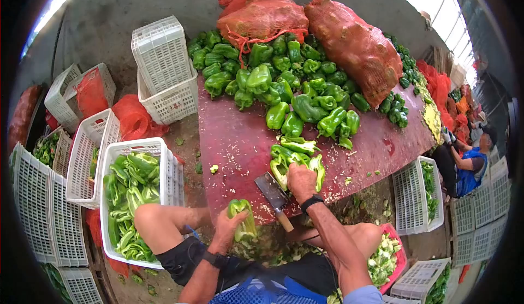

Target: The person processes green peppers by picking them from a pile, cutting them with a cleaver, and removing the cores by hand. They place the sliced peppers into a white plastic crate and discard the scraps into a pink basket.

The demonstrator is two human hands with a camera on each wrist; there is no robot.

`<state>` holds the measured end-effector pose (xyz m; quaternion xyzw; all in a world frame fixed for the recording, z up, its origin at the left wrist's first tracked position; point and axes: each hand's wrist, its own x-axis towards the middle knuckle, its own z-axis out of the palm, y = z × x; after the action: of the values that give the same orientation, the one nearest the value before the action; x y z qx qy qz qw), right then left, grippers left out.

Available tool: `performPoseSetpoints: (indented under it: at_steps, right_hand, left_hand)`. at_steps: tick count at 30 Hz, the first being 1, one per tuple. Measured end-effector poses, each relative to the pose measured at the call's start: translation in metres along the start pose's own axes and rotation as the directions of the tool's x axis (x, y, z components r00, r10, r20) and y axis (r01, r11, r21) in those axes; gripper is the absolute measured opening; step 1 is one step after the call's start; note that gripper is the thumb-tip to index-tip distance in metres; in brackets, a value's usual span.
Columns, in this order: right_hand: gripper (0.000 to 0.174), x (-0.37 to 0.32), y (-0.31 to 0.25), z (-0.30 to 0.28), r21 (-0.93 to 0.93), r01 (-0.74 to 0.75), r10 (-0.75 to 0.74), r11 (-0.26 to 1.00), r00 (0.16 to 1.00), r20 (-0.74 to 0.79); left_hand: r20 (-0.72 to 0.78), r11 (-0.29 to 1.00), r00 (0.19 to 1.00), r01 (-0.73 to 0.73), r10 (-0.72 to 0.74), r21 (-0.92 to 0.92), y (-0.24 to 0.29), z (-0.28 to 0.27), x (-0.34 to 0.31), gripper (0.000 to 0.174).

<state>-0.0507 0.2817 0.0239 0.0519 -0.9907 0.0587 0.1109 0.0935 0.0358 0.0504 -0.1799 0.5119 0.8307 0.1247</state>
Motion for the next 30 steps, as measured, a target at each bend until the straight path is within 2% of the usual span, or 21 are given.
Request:
performPoseSetpoints:
  at_steps: [2,5,6,8,11,13,14,15,16,17,19,20,22,23,24,25,26,27,28,29,30]
  right_hand:
    - [0.007,0.003,-0.006,-0.002,-0.122,0.117,-0.118,0.986,0.993,0.003]
    - [0.007,0.008,-0.009,-0.007,-0.163,0.171,-0.171,0.972,0.985,0.012]
    - [0.008,0.012,-0.008,-0.010,-0.144,0.258,-0.252,0.955,0.966,0.061]
    - [0.007,0.020,-0.005,-0.016,-0.112,0.355,-0.350,0.928,0.935,0.062]
    - [0.007,0.029,-0.004,-0.046,-0.070,0.452,-0.448,0.889,0.892,0.068]
    - [0.009,0.026,-0.008,-0.074,0.083,0.540,-0.547,0.837,0.827,0.134]
    - [0.011,0.017,-0.013,-0.091,0.137,0.606,-0.616,0.783,0.787,0.036]
    - [0.011,0.008,-0.018,-0.101,0.140,0.608,-0.619,0.781,0.784,0.045]
    - [0.012,-0.002,-0.024,-0.108,0.206,0.672,-0.692,0.711,0.721,0.036]
    - [0.013,-0.013,-0.028,-0.112,0.270,0.724,-0.756,0.635,0.655,0.022]
    - [0.014,-0.033,-0.036,-0.104,0.247,0.739,-0.779,0.626,0.607,0.158]
    - [0.013,-0.039,-0.042,-0.101,0.309,0.733,-0.788,0.606,0.608,0.101]
    - [0.013,-0.051,-0.054,-0.095,0.371,0.723,-0.788,0.582,0.614,0.041]
    - [0.012,-0.056,-0.058,-0.091,0.363,0.636,-0.693,0.681,0.720,0.037]
    - [0.012,-0.062,-0.063,-0.088,0.356,0.535,-0.583,0.766,0.812,0.033]
    - [0.012,-0.068,-0.070,-0.085,0.357,0.535,-0.582,0.766,0.813,0.031]
    - [0.013,-0.076,-0.076,-0.081,0.355,0.415,-0.457,0.838,0.889,0.040]
    - [0.014,-0.083,-0.080,-0.078,0.353,0.285,-0.322,0.891,0.946,0.048]
    - [0.024,-0.088,-0.083,-0.076,0.413,0.239,-0.278,0.879,0.960,0.035]
    - [0.024,-0.094,-0.086,-0.075,0.413,0.237,-0.275,0.879,0.961,0.034]
    - [0.028,-0.099,-0.089,-0.075,0.397,0.161,-0.219,0.904,0.970,0.103]
  left_hand:
    - [0.033,0.999,0.999,0.007,-0.008,0.033,-0.002,0.001,-0.001,0.031]
    - [0.021,1.000,1.000,0.011,-0.012,0.020,-0.011,0.001,0.002,0.032]
    - [0.019,1.000,1.000,0.017,-0.016,-0.024,-0.013,0.001,0.002,0.033]
    - [0.046,0.995,0.996,0.073,-0.070,-0.062,-0.007,-0.001,0.002,0.035]
    - [0.081,0.975,0.992,0.114,-0.100,-0.189,-0.004,-0.005,0.004,0.037]
    - [0.115,0.950,0.987,0.144,-0.116,-0.278,-0.002,-0.009,0.010,0.039]
    - [0.141,0.950,0.985,0.137,-0.101,-0.280,-0.005,-0.013,0.015,0.041]
    - [0.166,0.950,0.982,0.131,-0.086,-0.282,-0.007,-0.015,0.018,0.044]
    - [0.165,0.954,0.986,0.078,-0.031,-0.288,-0.007,-0.012,0.018,0.048]
    - [0.228,0.938,0.973,0.060,0.020,-0.340,-0.002,-0.007,0.017,0.050]
    - [0.233,0.919,0.972,0.079,0.014,-0.386,0.009,0.002,0.007,0.046]
    - [0.236,0.921,0.972,0.085,0.008,-0.380,0.006,0.000,0.007,0.046]
    - [0.170,0.976,0.985,0.063,-0.027,-0.209,0.003,-0.005,0.008,0.042]
    - [0.172,0.976,0.985,0.064,-0.029,-0.206,0.002,-0.005,0.007,0.042]
    - [0.084,0.982,0.996,0.004,0.012,-0.189,0.002,-0.004,0.006,0.042]
    - [-0.005,0.984,0.998,-0.057,0.057,-0.166,0.002,-0.003,0.006,0.043]
    - [-0.072,0.993,0.992,-0.108,0.104,-0.049,-0.002,-0.002,0.007,0.047]
    - [-0.070,0.993,0.992,-0.110,0.107,-0.048,-0.009,-0.003,0.009,0.047]
    - [-0.112,0.976,0.972,-0.197,0.207,0.093,-0.012,-0.003,0.009,0.049]
    - [-0.138,0.934,0.942,-0.268,0.306,0.236,-0.016,-0.003,0.009,0.051]
    - [-0.154,0.899,0.925,-0.280,0.346,0.337,-0.020,-0.004,0.009,0.053]
